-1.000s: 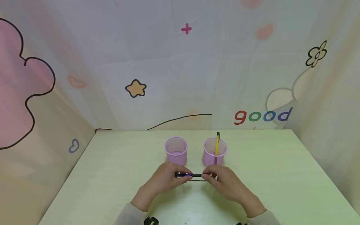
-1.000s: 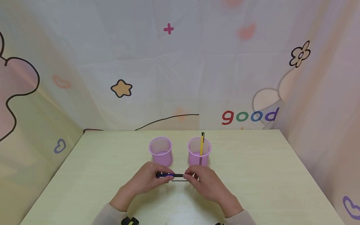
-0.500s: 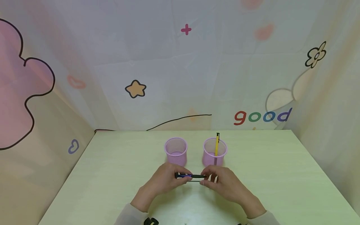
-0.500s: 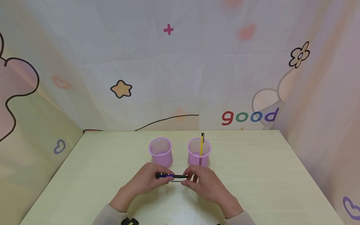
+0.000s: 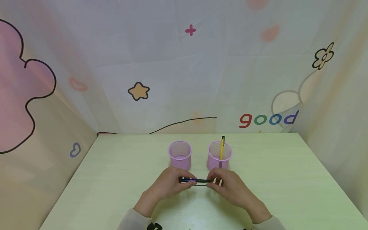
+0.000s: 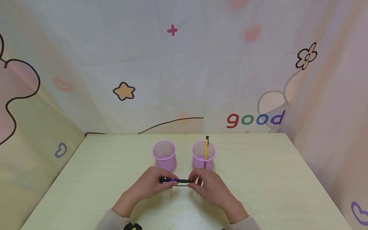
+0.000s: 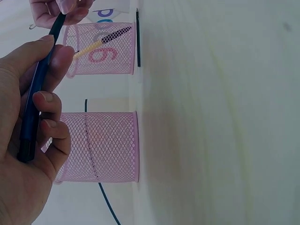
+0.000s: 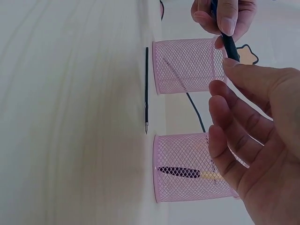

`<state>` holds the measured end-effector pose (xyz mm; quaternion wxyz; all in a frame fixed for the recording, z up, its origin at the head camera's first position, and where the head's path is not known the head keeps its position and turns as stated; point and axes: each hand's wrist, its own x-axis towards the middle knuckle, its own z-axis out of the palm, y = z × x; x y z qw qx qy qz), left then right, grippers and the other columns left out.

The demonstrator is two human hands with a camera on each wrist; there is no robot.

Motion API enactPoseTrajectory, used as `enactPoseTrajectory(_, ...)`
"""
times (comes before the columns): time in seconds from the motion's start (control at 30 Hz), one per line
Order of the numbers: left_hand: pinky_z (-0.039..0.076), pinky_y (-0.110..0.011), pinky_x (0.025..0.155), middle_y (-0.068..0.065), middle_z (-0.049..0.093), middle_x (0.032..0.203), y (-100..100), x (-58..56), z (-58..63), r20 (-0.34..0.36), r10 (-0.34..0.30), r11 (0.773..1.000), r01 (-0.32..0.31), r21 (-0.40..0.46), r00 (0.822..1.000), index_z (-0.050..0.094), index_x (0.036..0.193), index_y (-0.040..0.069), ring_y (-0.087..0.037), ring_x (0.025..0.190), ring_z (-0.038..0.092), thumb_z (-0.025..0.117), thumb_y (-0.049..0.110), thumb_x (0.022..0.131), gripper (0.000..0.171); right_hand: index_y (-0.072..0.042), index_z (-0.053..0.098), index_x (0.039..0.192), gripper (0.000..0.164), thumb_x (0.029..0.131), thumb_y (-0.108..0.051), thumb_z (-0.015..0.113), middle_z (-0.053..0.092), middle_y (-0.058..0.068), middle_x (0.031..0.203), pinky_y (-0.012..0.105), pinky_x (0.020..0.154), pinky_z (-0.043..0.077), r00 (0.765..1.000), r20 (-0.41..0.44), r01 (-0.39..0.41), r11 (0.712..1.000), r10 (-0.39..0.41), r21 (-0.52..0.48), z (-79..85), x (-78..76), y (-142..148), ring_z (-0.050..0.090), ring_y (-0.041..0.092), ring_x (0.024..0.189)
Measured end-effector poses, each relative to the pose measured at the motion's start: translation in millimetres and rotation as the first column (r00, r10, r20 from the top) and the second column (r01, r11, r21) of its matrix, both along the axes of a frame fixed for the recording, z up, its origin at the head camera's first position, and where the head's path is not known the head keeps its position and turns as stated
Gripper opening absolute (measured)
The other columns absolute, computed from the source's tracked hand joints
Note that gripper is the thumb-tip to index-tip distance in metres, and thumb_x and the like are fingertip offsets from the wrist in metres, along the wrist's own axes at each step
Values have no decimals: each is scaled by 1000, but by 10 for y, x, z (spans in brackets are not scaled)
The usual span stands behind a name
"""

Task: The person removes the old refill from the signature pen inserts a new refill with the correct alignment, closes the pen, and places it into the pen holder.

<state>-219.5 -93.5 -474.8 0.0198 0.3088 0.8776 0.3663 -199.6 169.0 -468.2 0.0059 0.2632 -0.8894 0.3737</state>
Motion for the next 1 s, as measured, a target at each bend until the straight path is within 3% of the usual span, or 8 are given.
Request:
enactPoseTrajectory(0.43, 45, -18, 62, 23, 69, 80, 5, 0, -5, 2, -10, 1000, 10, -1, 1000, 82, 101, 28, 4, 66, 52, 77, 32, 95, 9, -29, 67, 94, 13, 94, -21, 77, 63, -19, 80, 22, 64, 49, 1000, -4, 8, 1000, -8, 9, -38, -8, 12, 56, 0, 74)
enactPoseTrajectory(1.0, 47, -19, 64, 23, 70, 82, 8, -3, 2, 5, -11, 1000, 11, -3, 1000, 82, 100, 29, 4, 68, 54, 77, 33, 95, 9, -24, 72, 96, 5, 98, -28, 72, 65, -16, 83, 22, 65, 47, 1000, -5, -21, 1000, 21, -7, -15, 12, 19, 54, 0, 74)
